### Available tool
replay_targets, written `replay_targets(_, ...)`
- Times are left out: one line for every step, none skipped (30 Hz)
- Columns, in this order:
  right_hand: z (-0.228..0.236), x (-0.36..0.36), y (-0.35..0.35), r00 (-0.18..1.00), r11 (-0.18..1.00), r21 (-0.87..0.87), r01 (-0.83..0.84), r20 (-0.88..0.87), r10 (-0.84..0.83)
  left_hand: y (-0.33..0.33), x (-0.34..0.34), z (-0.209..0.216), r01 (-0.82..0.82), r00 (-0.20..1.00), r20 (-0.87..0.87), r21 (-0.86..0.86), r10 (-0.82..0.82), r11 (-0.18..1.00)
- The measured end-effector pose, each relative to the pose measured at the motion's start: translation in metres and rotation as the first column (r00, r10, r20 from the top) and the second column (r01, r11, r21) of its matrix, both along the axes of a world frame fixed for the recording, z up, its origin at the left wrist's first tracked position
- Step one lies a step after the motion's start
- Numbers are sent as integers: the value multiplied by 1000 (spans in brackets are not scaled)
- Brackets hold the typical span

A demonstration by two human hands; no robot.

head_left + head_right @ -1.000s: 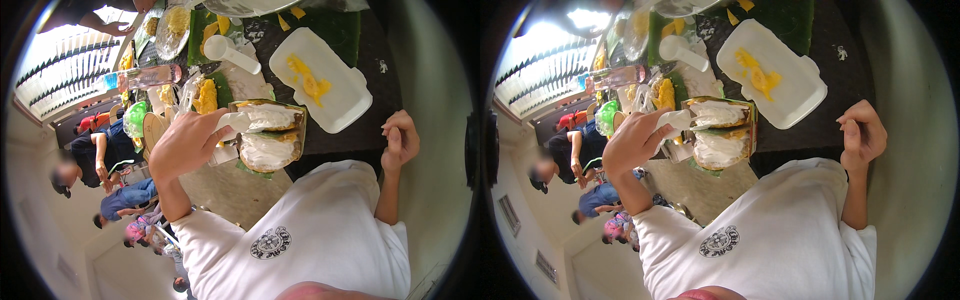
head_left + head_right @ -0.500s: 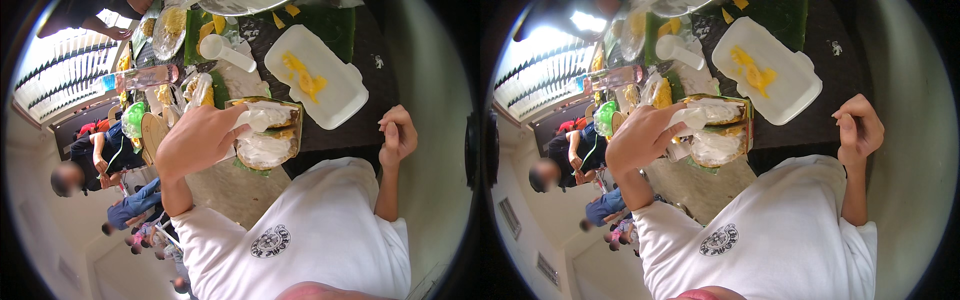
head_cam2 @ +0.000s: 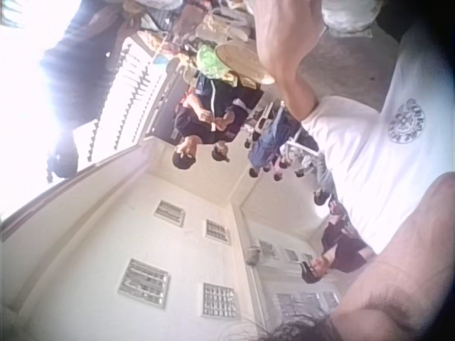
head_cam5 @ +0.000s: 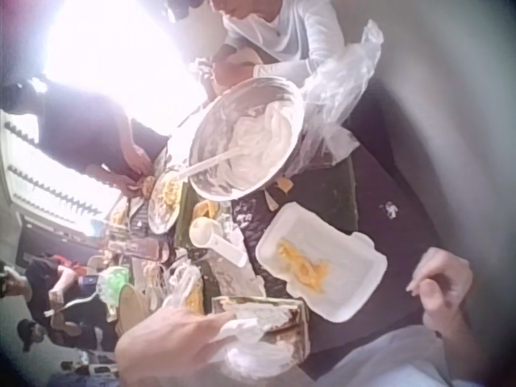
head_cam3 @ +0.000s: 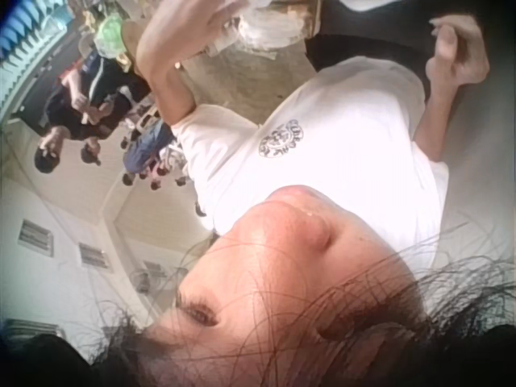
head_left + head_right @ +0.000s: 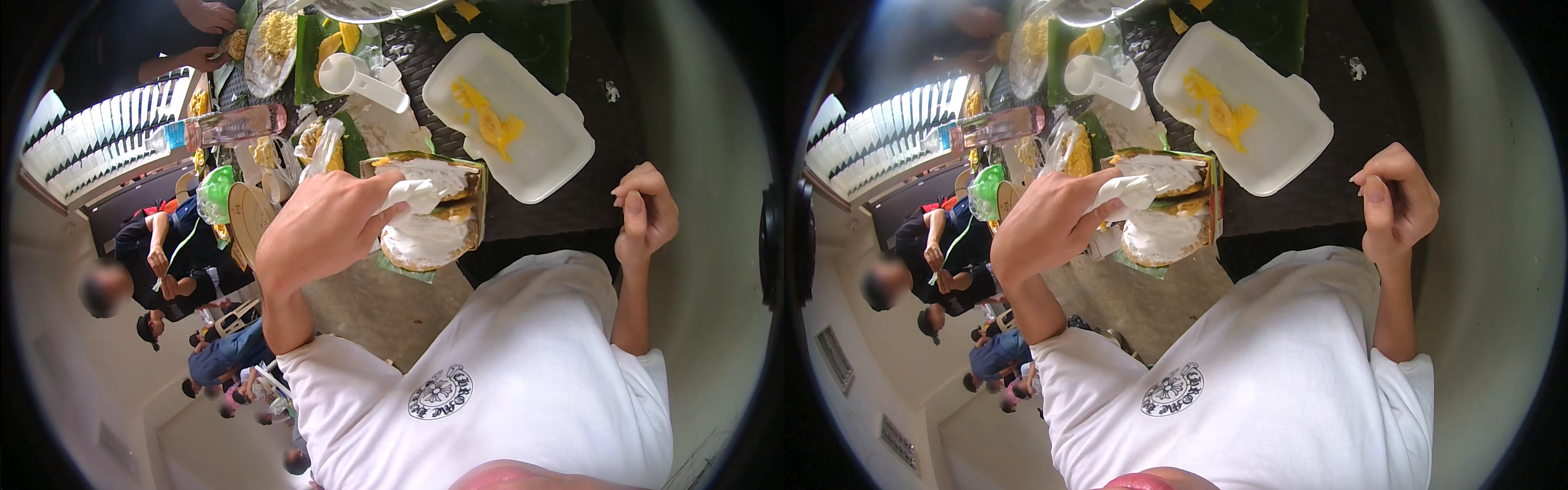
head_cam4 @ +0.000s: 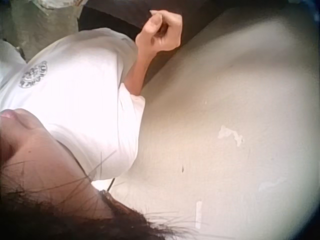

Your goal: The person spreads a white creamy substance onto a layered food item using a plastic spoon. They scoop the cream from a metal bowl and apply it to the top of the food, which is placed on a banana leaf. The person also wipes the spoon with a tissue during the process.

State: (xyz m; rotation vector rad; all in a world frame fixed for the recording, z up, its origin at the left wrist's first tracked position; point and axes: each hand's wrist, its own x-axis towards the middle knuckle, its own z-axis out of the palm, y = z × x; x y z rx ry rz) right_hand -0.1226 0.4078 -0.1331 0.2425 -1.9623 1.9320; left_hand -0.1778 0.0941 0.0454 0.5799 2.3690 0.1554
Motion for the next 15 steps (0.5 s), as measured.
replay_targets(0, 0, 0, 1000, 1000, -1, 2, -7, -2, -2, 1, -1, -3, 1000, 0, 27, 3, 1000)
replay_targets(-1, 0, 0, 1000, 1000, -1, 5, -13, -5, -3, 1, 1, -22, 1000, -21, 40, 23, 999)
replay_targets(-2, 0, 0, 1000, 1000, -2, 6, -20, -7, -4, 0, 4, -41, 998, -41, 53, 44, 998)
replay_targets(-3, 0, 1, 1000, 1000, -3, 6, -20, -6, -4, 1, 7, -64, 996, -61, 67, 68, 996)
replay_targets(-5, 0, 1, 1000, 1000, -4, 5, -20, -5, -4, 2, 8, -74, 995, -63, 63, 78, 995)
replay_targets(-5, 1, 1, 1000, 1000, -5, 3, -20, -3, -4, 3, 7, -55, 997, -57, 31, 57, 998)
replay_targets(-5, 1, 2, 1000, 1000, -4, 1, -14, -1, -3, 4, 7, -35, 998, -53, 1, 35, 999)
replay_targets(-4, 1, 1, 1000, 1000, -2, -1, -7, 1, -3, 5, 6, -16, 999, -50, -29, 15, 999)
replay_targets(-3, 2, 1, 1000, 1000, 0, -4, -1, 4, -6, 6, 8, -43, 997, -65, -11, 42, 999)
replay_targets(-4, 1, 1, 1000, 1000, -3, -4, -9, 4, -10, 7, 10, -69, 994, -82, 12, 70, 998)
replay_targets(-6, 1, 0, 1000, 1000, -6, -5, -16, 5, -14, 7, 12, -96, 990, -98, 35, 99, 995)
replay_targets(-6, 0, 0, 1000, 1000, -9, -7, -24, 7, -17, 9, 11, -114, 988, -103, 39, 117, 993)
replay_targets(-5, 0, 0, 1000, 1000, 4, -10, -18, 10, -22, 11, 10, -132, 985, -111, 40, 135, 991)
replay_targets(-4, 1, 0, 1000, 1000, 16, -13, -13, 13, -25, 14, 10, -149, 981, -118, 40, 153, 988)
replay_targets(-3, 0, 0, 1000, 999, 28, -15, -7, 16, -27, 15, 11, -161, 981, -105, 35, 164, 986)
